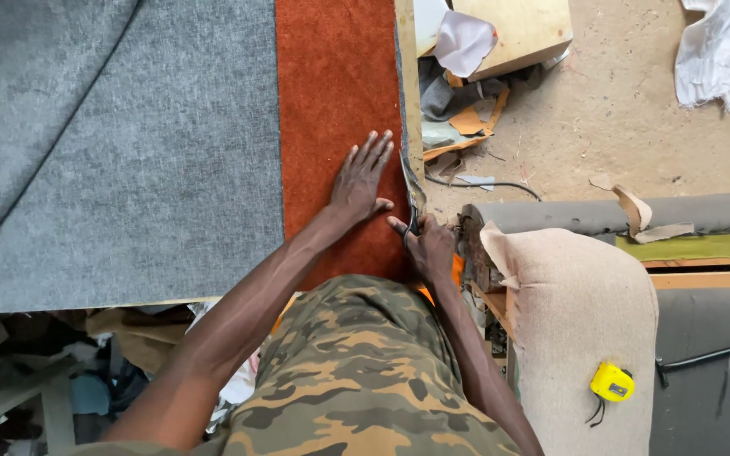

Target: The person cuts a large piece of light gray fabric on a wooden board using scissors. They then place a piece of orange fabric on the board, smooth it out, and trim the edges with scissors.

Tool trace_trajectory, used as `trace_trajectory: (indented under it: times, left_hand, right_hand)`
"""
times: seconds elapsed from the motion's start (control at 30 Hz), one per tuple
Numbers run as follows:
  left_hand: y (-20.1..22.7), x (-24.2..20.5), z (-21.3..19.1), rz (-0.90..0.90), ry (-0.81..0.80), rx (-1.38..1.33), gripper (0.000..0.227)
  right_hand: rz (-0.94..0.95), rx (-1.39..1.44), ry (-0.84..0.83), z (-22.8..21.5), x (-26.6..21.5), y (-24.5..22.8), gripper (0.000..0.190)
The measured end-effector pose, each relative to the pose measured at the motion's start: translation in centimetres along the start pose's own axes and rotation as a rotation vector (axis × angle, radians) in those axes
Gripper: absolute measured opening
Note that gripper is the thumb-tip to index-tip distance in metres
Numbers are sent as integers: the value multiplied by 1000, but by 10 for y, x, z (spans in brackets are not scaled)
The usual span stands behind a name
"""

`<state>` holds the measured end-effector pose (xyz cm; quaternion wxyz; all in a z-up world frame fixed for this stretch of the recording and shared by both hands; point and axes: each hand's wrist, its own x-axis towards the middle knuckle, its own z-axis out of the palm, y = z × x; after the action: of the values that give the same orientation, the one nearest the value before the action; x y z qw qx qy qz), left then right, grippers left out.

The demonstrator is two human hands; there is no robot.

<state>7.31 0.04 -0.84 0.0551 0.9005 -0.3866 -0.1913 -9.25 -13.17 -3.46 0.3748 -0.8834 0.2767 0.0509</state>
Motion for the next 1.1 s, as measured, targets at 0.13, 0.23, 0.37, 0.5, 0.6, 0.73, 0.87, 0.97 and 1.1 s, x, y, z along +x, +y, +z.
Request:
trace_trajectory:
  times: [0.13,0.23,0.37,0.5,0.6,0.73,0.87,0.97,1.1]
  left_hand:
    - [-4,-2,-2,27,-19,14,122]
    - [-3,1,-4,24,-24,-5,121]
    - [-5,1,3,3,-8,9,121]
    - [-4,1,5,17,7,5,122]
    - [-7,4,15,6,1,-48,128]
    - [-4,2,4,9,-1,-31,121]
    - [-1,1,-3,-1,-23,-10,123]
    - [-1,0,-2,-13,-25,-23,122]
    - [-1,2,-2,-14,-11,-70,124]
  right_hand:
    - [-50,-73,-33,9,3,5,43]
    - [-16,-111,-37,24,13,20,40]
    - [21,15,-12,16,10,-7,39]
    - [7,56,18,7,6,-17,43]
    - [201,-48,-124,28,32,14,53]
    - [258,-27,-166,22,46,-9,65]
    - [191,23,-33,47,48,14,58]
    - [205,45,-53,28,42,-5,56]
    - [282,24,-149,20,58,-27,57]
